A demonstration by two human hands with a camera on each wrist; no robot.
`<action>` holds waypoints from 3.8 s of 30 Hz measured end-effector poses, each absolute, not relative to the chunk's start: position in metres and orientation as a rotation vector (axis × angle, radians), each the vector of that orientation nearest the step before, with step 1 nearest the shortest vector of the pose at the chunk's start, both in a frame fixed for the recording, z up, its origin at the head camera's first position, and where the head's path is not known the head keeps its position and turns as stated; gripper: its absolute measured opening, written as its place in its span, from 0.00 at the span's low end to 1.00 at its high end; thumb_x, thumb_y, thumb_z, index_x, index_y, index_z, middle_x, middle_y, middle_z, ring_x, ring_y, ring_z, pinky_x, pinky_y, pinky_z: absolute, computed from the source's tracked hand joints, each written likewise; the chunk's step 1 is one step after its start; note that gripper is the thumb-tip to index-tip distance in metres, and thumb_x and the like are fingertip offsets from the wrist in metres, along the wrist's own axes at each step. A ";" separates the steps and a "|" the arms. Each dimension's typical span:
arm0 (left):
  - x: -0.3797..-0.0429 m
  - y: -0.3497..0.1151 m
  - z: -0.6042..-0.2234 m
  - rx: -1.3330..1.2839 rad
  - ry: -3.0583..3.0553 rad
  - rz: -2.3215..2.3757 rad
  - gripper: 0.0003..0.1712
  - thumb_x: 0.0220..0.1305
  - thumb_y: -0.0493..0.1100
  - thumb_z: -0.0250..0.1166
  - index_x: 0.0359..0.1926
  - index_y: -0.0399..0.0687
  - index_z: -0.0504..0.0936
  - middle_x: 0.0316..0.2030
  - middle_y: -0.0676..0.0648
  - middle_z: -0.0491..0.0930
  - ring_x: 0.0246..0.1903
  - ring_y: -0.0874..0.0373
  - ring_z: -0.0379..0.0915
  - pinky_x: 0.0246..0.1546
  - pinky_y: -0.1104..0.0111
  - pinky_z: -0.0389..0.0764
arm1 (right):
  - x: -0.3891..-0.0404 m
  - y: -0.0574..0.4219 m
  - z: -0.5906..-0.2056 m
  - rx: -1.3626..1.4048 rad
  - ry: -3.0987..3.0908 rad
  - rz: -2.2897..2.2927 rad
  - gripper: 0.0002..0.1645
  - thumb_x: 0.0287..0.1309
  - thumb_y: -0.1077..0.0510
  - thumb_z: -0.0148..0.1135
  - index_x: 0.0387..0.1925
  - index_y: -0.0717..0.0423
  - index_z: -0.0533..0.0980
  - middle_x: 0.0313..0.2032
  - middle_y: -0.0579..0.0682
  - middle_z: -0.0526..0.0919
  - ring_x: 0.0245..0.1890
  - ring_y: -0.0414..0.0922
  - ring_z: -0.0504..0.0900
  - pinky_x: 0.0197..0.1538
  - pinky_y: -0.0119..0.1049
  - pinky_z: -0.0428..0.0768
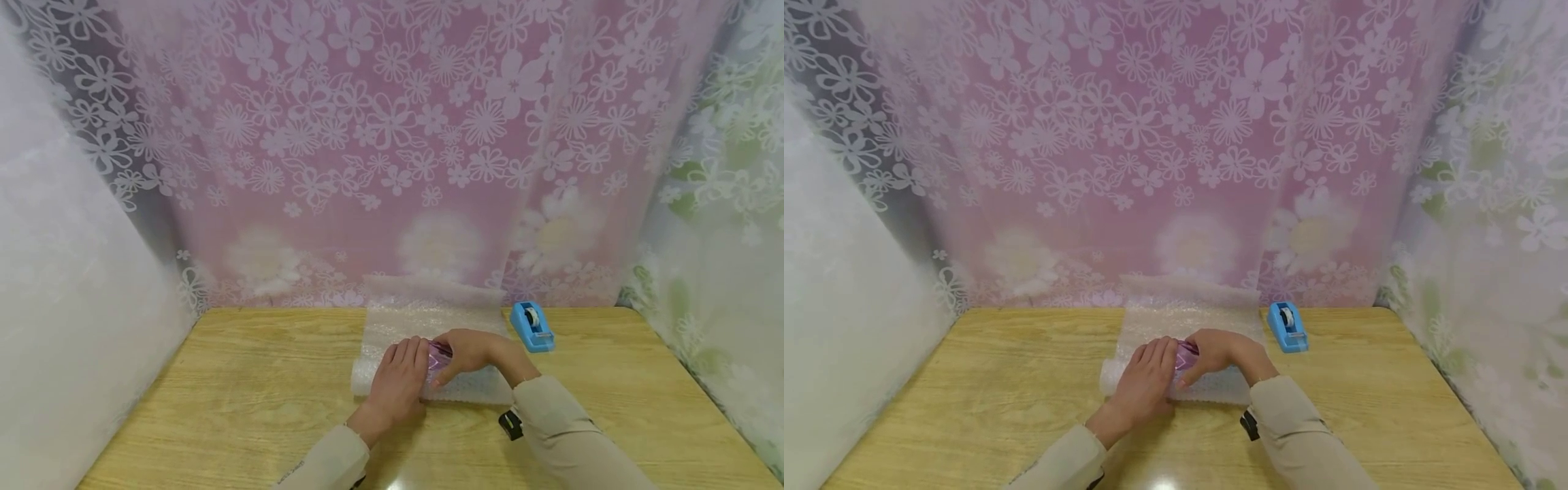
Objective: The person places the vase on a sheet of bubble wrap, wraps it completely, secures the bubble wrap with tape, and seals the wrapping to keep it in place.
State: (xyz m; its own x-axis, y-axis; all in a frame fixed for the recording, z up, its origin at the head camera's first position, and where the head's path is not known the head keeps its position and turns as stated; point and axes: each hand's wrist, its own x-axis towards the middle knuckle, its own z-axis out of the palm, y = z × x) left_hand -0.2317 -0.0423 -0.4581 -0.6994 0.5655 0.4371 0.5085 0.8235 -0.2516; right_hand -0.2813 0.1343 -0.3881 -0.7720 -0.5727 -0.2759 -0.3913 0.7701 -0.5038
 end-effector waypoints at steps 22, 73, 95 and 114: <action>-0.220 -0.036 -0.466 -0.646 -2.373 0.173 0.51 0.31 0.59 0.79 0.54 0.42 0.67 0.45 0.46 0.69 0.44 0.54 0.68 0.44 0.64 0.72 | -0.276 0.131 -0.385 -0.739 2.578 -0.522 0.48 0.36 0.41 0.79 0.58 0.61 0.74 0.51 0.50 0.79 0.52 0.48 0.76 0.58 0.45 0.71; -0.239 -0.049 -0.436 -0.752 -2.940 -0.233 0.50 0.46 0.55 0.74 0.64 0.41 0.58 0.56 0.42 0.66 0.56 0.47 0.63 0.53 0.49 0.63 | -0.184 0.121 -0.451 -1.299 3.426 0.103 0.45 0.50 0.59 0.65 0.66 0.71 0.58 0.68 0.65 0.57 0.68 0.58 0.56 0.66 0.48 0.58; -0.248 -0.046 -0.425 -0.777 -3.076 -0.181 0.52 0.49 0.62 0.70 0.66 0.43 0.57 0.59 0.42 0.65 0.59 0.47 0.62 0.55 0.48 0.62 | -0.216 0.112 -0.459 -1.072 3.524 0.069 0.36 0.52 0.77 0.53 0.65 0.73 0.58 0.65 0.68 0.61 0.66 0.60 0.60 0.65 0.49 0.60; -0.255 -0.044 -0.423 -0.764 -3.089 -0.194 0.58 0.37 0.57 0.78 0.66 0.44 0.58 0.57 0.44 0.66 0.57 0.49 0.62 0.55 0.51 0.64 | -0.234 0.107 -0.464 -1.039 3.642 0.004 0.33 0.46 0.76 0.60 0.58 0.70 0.65 0.49 0.64 0.72 0.51 0.57 0.72 0.60 0.47 0.68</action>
State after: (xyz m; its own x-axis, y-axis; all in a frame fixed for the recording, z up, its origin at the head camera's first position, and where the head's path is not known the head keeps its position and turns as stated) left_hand -0.2550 -0.0440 -0.4228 -0.8841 0.4671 -0.0159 0.4614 0.8777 0.1293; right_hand -0.2336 0.1070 -0.4636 -0.6632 -0.4752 0.5782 -0.4738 0.8646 0.1671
